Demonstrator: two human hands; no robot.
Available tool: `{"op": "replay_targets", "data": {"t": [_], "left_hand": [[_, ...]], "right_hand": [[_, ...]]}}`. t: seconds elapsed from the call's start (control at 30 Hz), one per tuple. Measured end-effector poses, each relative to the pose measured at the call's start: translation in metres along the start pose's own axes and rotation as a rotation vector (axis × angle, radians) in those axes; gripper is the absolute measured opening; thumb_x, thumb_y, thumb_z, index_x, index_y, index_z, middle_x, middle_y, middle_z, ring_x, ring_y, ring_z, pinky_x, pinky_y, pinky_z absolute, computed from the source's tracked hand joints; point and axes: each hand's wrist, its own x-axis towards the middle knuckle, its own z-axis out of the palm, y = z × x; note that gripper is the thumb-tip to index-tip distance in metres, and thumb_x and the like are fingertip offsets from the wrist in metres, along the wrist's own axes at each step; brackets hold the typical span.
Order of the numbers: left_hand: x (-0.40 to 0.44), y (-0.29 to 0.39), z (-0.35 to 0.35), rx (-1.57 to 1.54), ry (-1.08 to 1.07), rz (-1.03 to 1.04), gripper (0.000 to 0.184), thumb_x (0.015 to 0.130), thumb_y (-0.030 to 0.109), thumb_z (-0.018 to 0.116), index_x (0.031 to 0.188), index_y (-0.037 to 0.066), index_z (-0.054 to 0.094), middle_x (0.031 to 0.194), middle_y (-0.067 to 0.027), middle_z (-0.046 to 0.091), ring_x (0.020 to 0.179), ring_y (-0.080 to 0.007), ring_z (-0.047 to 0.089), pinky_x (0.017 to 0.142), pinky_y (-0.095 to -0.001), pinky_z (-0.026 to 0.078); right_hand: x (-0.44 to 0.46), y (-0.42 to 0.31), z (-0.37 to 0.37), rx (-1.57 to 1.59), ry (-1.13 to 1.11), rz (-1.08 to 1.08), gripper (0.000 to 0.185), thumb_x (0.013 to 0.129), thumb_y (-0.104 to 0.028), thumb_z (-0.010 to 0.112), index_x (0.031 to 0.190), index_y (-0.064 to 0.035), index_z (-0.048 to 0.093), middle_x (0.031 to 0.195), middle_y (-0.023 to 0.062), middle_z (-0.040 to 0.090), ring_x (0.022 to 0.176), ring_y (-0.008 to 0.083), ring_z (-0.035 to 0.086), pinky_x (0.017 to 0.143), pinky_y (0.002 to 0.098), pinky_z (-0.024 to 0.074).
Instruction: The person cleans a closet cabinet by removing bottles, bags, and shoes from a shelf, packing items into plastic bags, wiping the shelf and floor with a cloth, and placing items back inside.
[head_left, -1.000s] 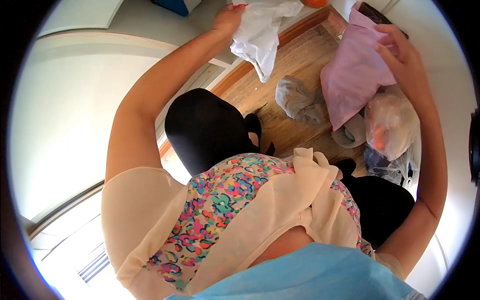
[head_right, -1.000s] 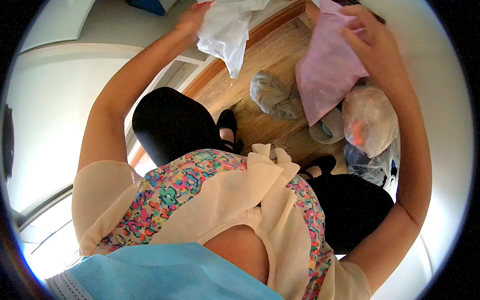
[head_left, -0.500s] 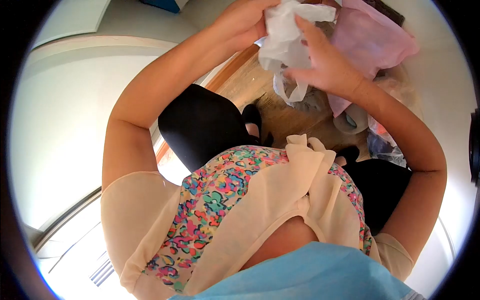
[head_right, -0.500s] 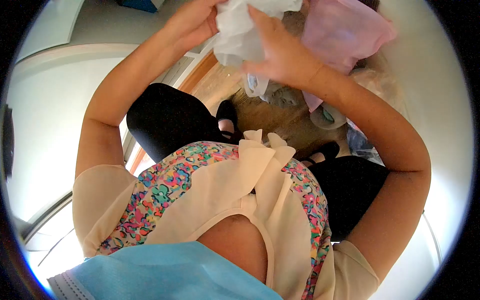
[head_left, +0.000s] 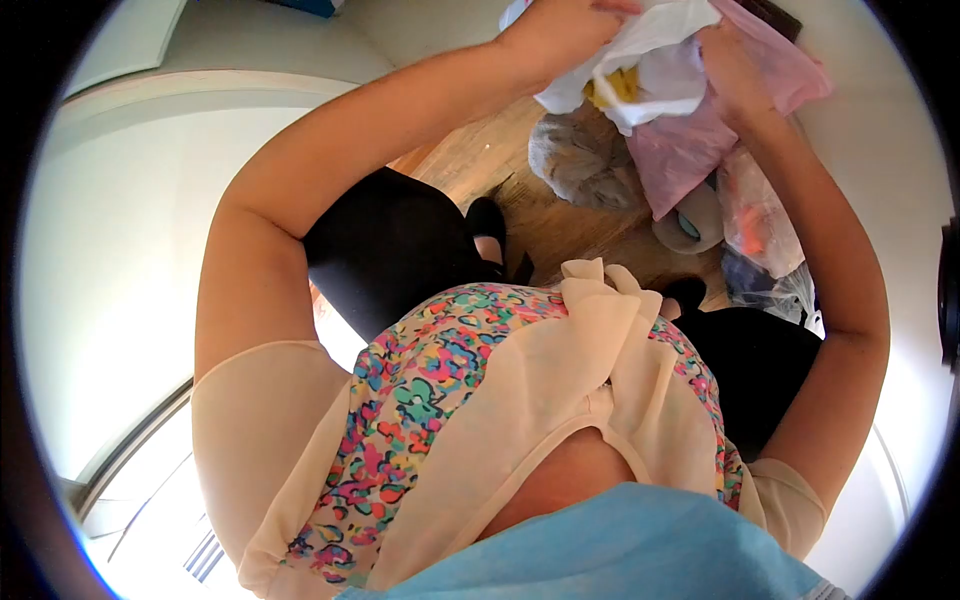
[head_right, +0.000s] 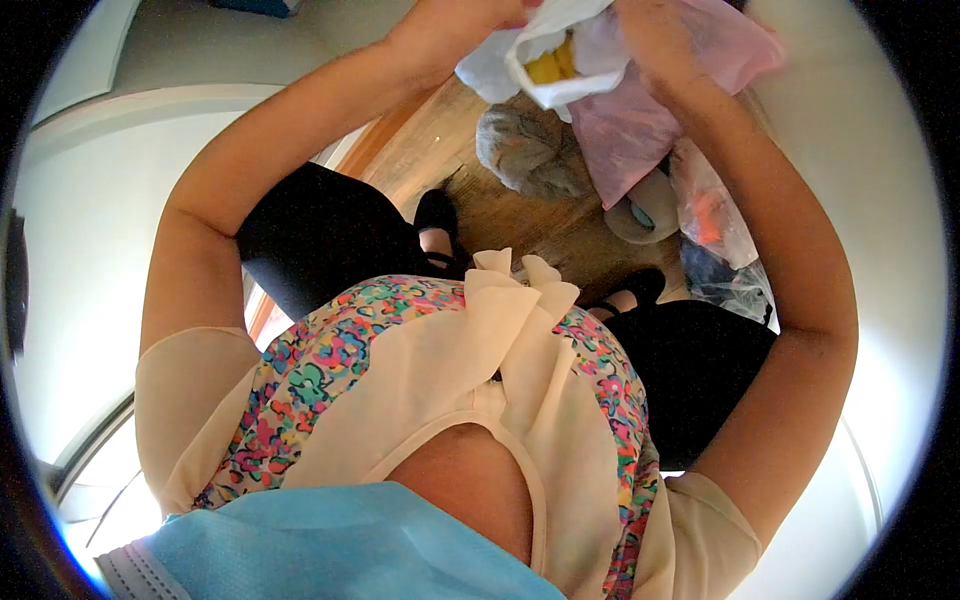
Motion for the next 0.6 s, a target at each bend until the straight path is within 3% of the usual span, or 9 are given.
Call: {"op": "replay_targets", "data": {"t": [0.1,0.17,0.2,0.27,0.3,0.33,0.47,0.53,0.6], "left_hand": [[-0.007,-0.012,-0.01,0.517,0.109,-0.024,0.046,0.085,0.009,0.064,0.128,0.0,0.049,0.118,-0.0151,0.061,0.103,-0.019,0.06,0.085,-0.0293,0.05],[-0.032,0.026,0.018,0.558,0.066,-0.341,0.062,0.079,0.024,0.075,0.13,0.001,0.049,0.118,-0.0182,0.061,0.108,-0.0252,0.06,0.09,-0.0348,0.05],[-0.029,-0.017,0.004,0.855,0.067,0.153,0.081,0.072,0.035,0.081,0.136,0.001,0.044,0.119,-0.0208,0.06,0.113,-0.0325,0.058,0.096,-0.0403,0.047],[-0.029,-0.009,0.012,0.78,0.059,0.146,0.084,0.072,0.037,0.08,0.138,0.001,0.043,0.122,-0.0222,0.059,0.116,-0.0349,0.056,0.099,-0.042,0.045],[-0.029,-0.007,0.016,0.709,0.058,0.146,0.086,0.073,0.04,0.08,0.139,0.0,0.041,0.124,-0.0236,0.058,0.12,-0.0373,0.055,0.101,-0.0437,0.044],[-0.016,-0.051,0.013,0.895,0.294,0.118,0.08,0.073,0.037,0.079,0.137,0.001,0.045,0.124,-0.0236,0.06,0.117,-0.0362,0.057,0.098,-0.0424,0.046],[-0.01,-0.026,-0.001,0.853,0.177,0.227,0.059,0.078,0.028,0.073,0.127,0.002,0.056,0.112,-0.0234,0.066,0.107,-0.036,0.063,0.094,-0.0426,0.049],[-0.014,-0.013,-0.016,0.745,0.169,-0.217,0.033,0.08,0.017,0.067,0.11,0.003,0.067,0.097,-0.0217,0.069,0.094,-0.0362,0.066,0.085,-0.0426,0.051],[-0.02,0.002,-0.037,0.911,0.165,-0.102,0.025,0.081,0.014,0.065,0.103,0.003,0.068,0.094,-0.0211,0.069,0.09,-0.0362,0.066,0.081,-0.0424,0.051]], "right_hand": [[0.005,0.0,-0.017,0.392,0.118,0.22,0.031,0.098,-0.02,0.047,0.123,-0.005,0.058,0.113,0.0041,0.063,0.101,0.0126,0.06,0.092,0.0283,0.0476],[-0.014,-0.014,-0.016,0.764,-0.271,0.027,0.035,0.099,-0.028,0.053,0.123,-0.0042,0.06,0.117,0.005,0.063,0.105,0.012,0.06,0.091,0.028,0.0488],[-0.02,-0.026,-0.012,0.766,-0.27,0.038,0.035,0.099,-0.028,0.053,0.123,-0.0042,0.06,0.117,0.005,0.063,0.105,0.012,0.06,0.091,0.028,0.0488],[-0.03,-0.066,0.001,1.023,-0.373,0.149,0.047,0.101,-0.036,0.047,0.132,-0.0015,0.055,0.119,0.0149,0.066,0.108,0.0293,0.065,0.097,0.0438,0.0522],[-0.032,-0.071,0.001,1.023,-0.366,0.156,0.047,0.101,-0.036,0.047,0.132,-0.0015,0.055,0.119,0.0149,0.066,0.108,0.0293,0.065,0.097,0.0438,0.0522],[-0.034,-0.076,0.001,1.05,-0.451,0.191,0.049,0.101,-0.039,0.045,0.131,-0.0018,0.056,0.123,0.0162,0.065,0.109,0.0304,0.065,0.098,0.0448,0.0527],[-0.035,-0.084,0.003,1.04,-0.597,0.279,0.049,0.101,-0.041,0.044,0.13,-0.0022,0.057,0.124,0.0168,0.065,0.108,0.0297,0.066,0.096,0.0448,0.0539],[-0.044,-0.091,-0.013,0.982,-0.537,0.228,0.049,0.101,-0.04,0.044,0.13,-0.0021,0.057,0.124,0.0168,0.065,0.108,0.0297,0.067,0.096,0.0445,0.054],[-0.049,-0.101,-0.025,0.972,-0.552,0.122,0.049,0.102,-0.038,0.044,0.133,-0.0015,0.055,0.128,0.0158,0.063,0.109,0.0275,0.066,0.097,0.0413,0.0534]]}}
